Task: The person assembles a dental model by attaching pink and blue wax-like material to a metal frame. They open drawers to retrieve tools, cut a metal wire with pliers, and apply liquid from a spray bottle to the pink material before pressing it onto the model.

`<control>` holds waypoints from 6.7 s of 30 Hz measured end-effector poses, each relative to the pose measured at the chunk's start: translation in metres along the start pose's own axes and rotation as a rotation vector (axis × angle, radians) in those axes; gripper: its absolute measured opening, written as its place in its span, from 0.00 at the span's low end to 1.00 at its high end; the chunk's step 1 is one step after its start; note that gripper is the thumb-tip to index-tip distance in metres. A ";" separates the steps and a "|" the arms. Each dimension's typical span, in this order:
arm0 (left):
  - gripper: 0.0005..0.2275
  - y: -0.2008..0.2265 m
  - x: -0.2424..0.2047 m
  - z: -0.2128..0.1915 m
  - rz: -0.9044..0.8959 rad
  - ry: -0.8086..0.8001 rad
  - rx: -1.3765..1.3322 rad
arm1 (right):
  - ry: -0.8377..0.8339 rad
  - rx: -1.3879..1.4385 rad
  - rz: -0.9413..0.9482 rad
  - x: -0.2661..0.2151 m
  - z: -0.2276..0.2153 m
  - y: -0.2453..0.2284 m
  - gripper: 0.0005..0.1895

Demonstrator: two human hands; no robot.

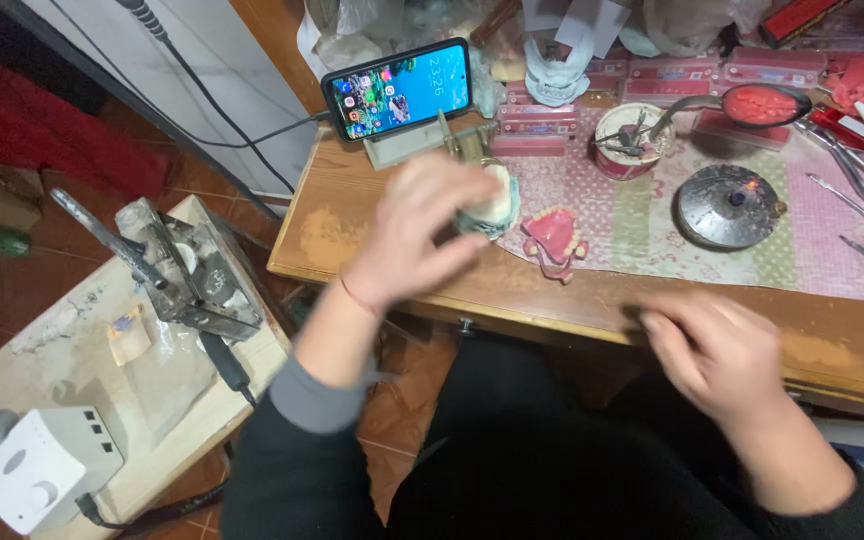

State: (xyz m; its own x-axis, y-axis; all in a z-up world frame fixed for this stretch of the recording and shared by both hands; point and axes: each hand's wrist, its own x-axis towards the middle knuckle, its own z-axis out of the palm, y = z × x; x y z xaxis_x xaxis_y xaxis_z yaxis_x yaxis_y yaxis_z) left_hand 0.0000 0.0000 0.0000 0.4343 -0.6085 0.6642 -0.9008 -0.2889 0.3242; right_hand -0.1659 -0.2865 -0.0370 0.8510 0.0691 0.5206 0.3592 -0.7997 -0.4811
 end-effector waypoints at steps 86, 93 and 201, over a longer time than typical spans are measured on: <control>0.20 -0.078 0.046 0.020 -0.084 0.148 -0.416 | 0.208 0.604 0.003 0.194 0.103 -0.007 0.14; 0.19 -0.059 0.049 0.009 -0.213 0.114 -0.483 | 0.033 0.586 0.012 0.198 0.084 -0.013 0.14; 0.07 -0.024 0.003 0.032 -0.016 -0.273 -0.071 | -0.490 0.268 -0.145 0.120 0.042 0.034 0.10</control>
State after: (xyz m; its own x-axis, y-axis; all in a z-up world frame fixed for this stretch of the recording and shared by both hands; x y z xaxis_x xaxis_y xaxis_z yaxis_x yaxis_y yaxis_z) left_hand 0.0228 -0.0189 -0.0272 0.4226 -0.7835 0.4557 -0.8869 -0.2540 0.3858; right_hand -0.0352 -0.2803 -0.0206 0.8409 0.4861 0.2378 0.5158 -0.5868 -0.6242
